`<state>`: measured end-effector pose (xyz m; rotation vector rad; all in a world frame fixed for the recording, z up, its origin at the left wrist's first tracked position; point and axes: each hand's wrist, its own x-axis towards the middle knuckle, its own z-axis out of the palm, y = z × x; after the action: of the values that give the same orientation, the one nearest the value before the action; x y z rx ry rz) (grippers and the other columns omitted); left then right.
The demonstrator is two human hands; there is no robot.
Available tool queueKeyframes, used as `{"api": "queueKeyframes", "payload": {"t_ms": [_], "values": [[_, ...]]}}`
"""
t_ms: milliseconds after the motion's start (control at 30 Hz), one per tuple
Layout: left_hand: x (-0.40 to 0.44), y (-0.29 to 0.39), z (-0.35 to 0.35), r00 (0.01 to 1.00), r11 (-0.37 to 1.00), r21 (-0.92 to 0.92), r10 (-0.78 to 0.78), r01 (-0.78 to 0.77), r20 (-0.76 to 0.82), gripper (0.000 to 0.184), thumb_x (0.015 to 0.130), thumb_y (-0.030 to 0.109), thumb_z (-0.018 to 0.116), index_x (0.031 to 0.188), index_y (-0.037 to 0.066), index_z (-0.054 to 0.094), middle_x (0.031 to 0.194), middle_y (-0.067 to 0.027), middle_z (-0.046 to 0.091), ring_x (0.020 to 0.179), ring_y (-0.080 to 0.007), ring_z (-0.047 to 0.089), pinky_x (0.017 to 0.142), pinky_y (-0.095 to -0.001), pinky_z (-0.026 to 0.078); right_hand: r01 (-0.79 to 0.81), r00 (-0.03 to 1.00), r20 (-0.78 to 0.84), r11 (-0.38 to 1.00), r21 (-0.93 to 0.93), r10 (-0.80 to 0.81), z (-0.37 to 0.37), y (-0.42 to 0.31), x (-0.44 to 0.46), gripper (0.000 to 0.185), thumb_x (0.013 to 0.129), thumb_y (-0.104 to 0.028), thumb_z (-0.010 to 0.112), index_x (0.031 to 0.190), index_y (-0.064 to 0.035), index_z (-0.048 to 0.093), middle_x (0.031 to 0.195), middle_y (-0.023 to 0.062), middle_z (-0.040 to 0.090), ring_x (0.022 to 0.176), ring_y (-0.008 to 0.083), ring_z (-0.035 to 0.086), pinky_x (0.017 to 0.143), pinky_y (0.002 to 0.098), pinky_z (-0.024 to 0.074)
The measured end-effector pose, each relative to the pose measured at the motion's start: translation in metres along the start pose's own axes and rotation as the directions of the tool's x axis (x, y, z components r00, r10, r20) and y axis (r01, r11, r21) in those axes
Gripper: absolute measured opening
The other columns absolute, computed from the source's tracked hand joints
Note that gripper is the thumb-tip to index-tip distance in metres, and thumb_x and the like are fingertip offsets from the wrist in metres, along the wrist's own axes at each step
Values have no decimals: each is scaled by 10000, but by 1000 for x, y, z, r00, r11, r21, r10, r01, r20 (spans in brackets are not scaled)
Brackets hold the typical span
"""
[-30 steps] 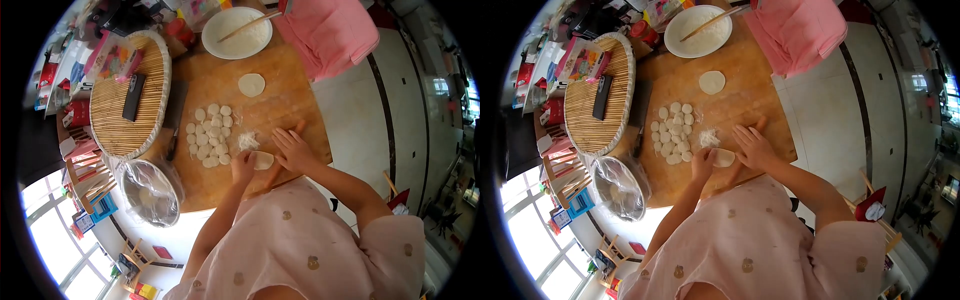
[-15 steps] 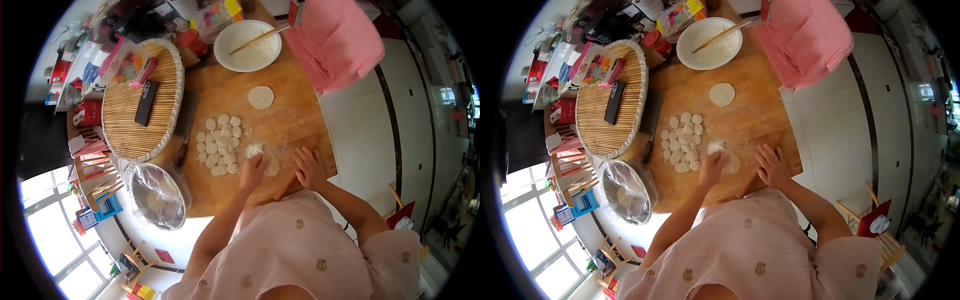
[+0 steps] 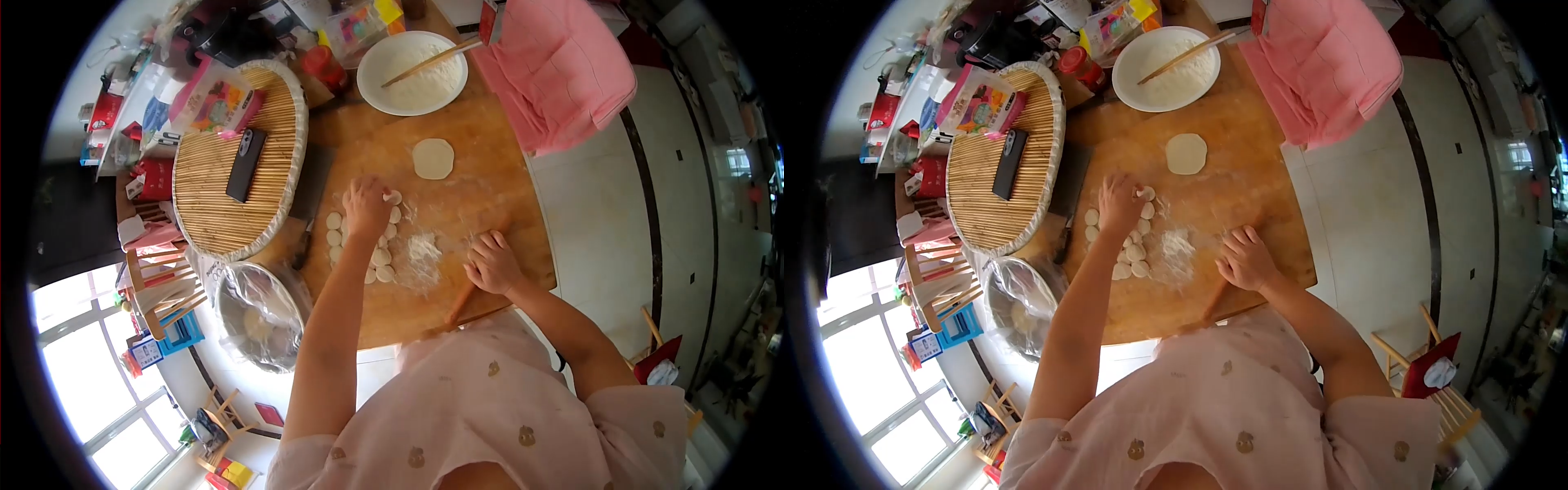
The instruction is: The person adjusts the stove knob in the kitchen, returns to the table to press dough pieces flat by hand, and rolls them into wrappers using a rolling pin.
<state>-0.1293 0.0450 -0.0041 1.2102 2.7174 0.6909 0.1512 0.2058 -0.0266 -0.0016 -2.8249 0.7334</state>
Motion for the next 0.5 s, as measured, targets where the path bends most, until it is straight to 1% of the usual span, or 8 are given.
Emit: {"api": "queueKeyframes", "payload": {"t_ms": [33,133,167,233,300,333,400,500], "values": [[0,-5,3,999,996,-78,34,-31,26,258,789,109,725,1044,111,685,938,-130,657,981,-329,614,898,-450,503,27,999,-22,999,19,-27,3,0,8,164,856,-244,656,851,-81,637,1000,119,596,1126,321,528,1138,517,321],[-15,21,-7,995,995,-94,48,-40,83,221,810,69,705,1030,81,693,842,-128,662,838,-312,650,803,-417,537,45,999,-8,999,19,-45,9,-7,37,151,856,-223,655,824,-76,638,987,116,606,1103,333,538,1094,505,356],[-22,38,-12,999,969,-244,-46,47,6,208,824,61,698,1032,68,695,858,-126,675,821,-304,660,784,-409,541,59,998,-35,998,7,-58,12,-8,45,145,851,-216,655,832,-73,639,992,118,604,1099,334,538,1078,500,363],[-42,73,-18,960,824,-538,-266,178,-89,183,852,44,684,1035,42,701,889,-123,702,786,-287,680,746,-392,551,80,993,-81,997,-14,-81,16,-7,54,135,841,-202,655,849,-67,642,1003,122,600,1090,336,539,1047,491,378],[-87,62,24,896,707,-553,-381,441,227,210,887,29,663,1092,18,709,932,-126,736,825,-237,712,731,-356,559,52,992,-111,999,-16,-53,7,-5,54,130,831,-191,653,858,-64,645,1014,130,597,1096,340,539,1029,480,385],[-101,71,29,883,663,-585,-385,468,269,221,891,38,670,1108,19,709,930,-128,741,828,-227,719,734,-358,562,41,991,-124,999,-17,-43,1,-4,53,129,825,-186,653,862,-63,647,1020,134,596,1098,342,539,1021,474,388],[-122,86,35,852,565,-639,-383,521,356,246,898,55,684,1140,20,709,928,-131,751,836,-207,732,741,-362,568,-36,999,-37,999,-12,35,-7,-2,49,158,822,-185,647,917,-59,636,1034,137,587,1105,345,537,1028,476,392],[-119,102,19,877,658,-581,-389,479,282,275,896,71,685,1164,12,708,968,-179,751,853,-269,750,753,-384,575,-127,990,54,988,-88,132,-5,-8,56,262,847,-196,634,1068,-54,625,1121,146,595,1136,344,537,1026,474,398]]}}
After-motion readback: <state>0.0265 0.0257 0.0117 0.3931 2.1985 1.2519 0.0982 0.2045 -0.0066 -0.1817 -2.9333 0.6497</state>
